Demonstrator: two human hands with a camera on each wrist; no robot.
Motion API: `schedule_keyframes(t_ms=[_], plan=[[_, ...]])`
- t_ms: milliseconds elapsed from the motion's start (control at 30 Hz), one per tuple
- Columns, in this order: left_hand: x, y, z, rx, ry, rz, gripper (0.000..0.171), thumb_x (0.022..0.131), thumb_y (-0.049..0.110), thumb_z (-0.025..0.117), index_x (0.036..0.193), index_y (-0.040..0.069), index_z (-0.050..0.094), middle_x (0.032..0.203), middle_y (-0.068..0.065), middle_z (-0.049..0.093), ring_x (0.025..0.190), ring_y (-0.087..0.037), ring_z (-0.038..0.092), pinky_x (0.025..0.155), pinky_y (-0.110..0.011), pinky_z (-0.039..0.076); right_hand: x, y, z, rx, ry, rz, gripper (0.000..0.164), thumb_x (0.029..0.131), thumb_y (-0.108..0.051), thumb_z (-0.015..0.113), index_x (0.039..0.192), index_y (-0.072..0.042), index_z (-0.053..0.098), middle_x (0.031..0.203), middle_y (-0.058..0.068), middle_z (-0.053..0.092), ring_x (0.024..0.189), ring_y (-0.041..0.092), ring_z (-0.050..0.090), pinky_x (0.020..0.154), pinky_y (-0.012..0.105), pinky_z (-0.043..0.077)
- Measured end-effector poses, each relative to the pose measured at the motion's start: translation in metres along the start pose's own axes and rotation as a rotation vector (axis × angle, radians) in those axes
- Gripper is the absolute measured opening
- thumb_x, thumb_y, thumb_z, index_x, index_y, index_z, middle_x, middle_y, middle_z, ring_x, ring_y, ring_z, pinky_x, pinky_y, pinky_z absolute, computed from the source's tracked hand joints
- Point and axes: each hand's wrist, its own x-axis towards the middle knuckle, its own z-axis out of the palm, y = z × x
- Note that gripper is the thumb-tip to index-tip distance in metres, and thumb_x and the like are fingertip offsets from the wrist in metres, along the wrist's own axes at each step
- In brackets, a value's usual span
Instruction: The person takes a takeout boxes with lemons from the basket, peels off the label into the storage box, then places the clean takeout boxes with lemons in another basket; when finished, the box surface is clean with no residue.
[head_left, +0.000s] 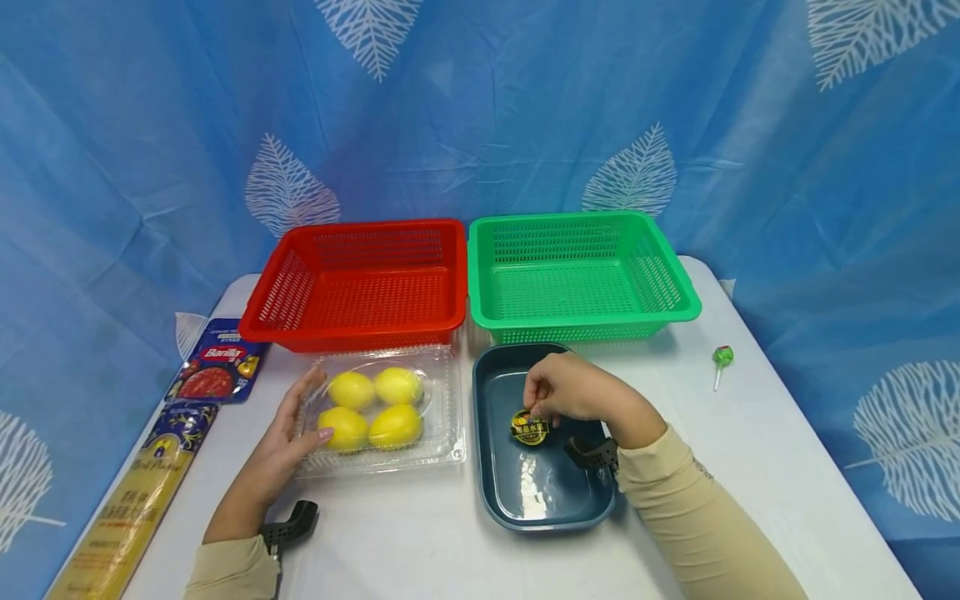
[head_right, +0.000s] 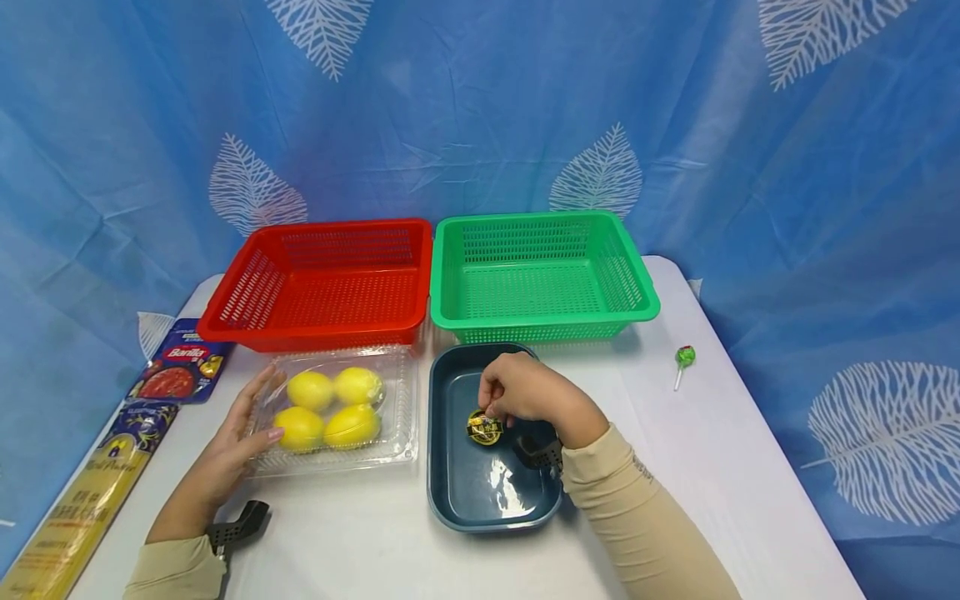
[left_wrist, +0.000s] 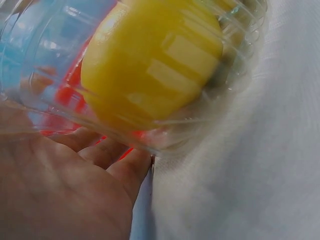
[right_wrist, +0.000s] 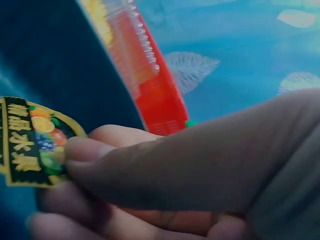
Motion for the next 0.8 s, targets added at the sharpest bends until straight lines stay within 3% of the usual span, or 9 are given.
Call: schedule_keyframes(t_ms=[233, 400, 500, 667, 800], plan=[[-0.001, 0.001, 0.0, -0.008, -0.011, 0.015, 0.087, 0.082, 0.02, 0.07, 0.148, 0.039, 0.017, 0.153, 0.008, 0.015, 0.139, -0.014, -0.003, 0.097, -0.069, -0.009, 0.0, 0.0, 0.011, -0.125, 0.027, 0.066, 0.017, 0.076, 0.009, 0.068, 0.075, -0.008, 0.065, 0.062, 0.004, 0.059, 0.05, 0.02, 0.061, 0.048, 0.029, 0.05], [-0.001, 0.002, 0.001, 0.0, -0.011, 0.012, 0.088, 0.081, 0.021, 0.07, 0.149, 0.037, 0.016, 0.153, 0.008, 0.014, 0.14, -0.016, -0.003, 0.097, -0.07, -0.008, 0.0, -0.002, 0.011, -0.274, 0.06, 0.094, 0.017, 0.076, 0.006, 0.068, 0.074, -0.01, 0.065, 0.06, -0.001, 0.057, 0.049, 0.011, 0.056, 0.052, 0.028, 0.047], [-0.001, 0.002, 0.0, 0.004, -0.013, 0.017, 0.089, 0.081, 0.022, 0.07, 0.149, 0.036, 0.015, 0.153, 0.007, 0.014, 0.14, -0.016, -0.004, 0.097, -0.07, -0.008, -0.002, -0.003, 0.009, -0.302, 0.077, 0.11, 0.015, 0.076, 0.005, 0.068, 0.075, -0.009, 0.066, 0.058, -0.003, 0.056, 0.048, 0.01, 0.054, 0.052, 0.027, 0.047], [-0.001, 0.001, -0.001, 0.005, -0.015, 0.024, 0.088, 0.082, 0.021, 0.07, 0.149, 0.036, 0.015, 0.154, 0.007, 0.014, 0.14, -0.017, -0.004, 0.097, -0.07, -0.008, -0.004, -0.002, 0.002, -0.133, 0.141, 0.105, 0.01, 0.081, 0.007, 0.063, 0.084, -0.002, 0.065, 0.065, 0.002, 0.06, 0.054, 0.015, 0.059, 0.051, 0.028, 0.05], [-0.001, 0.001, -0.002, 0.01, -0.016, 0.01, 0.087, 0.082, 0.022, 0.069, 0.149, 0.037, 0.016, 0.153, 0.007, 0.014, 0.14, -0.017, -0.004, 0.097, -0.071, -0.006, -0.005, 0.003, -0.007, 0.052, 0.242, 0.086, 0.008, 0.086, 0.004, 0.063, 0.094, 0.002, 0.064, 0.075, 0.007, 0.063, 0.063, 0.021, 0.064, 0.058, 0.035, 0.055]])
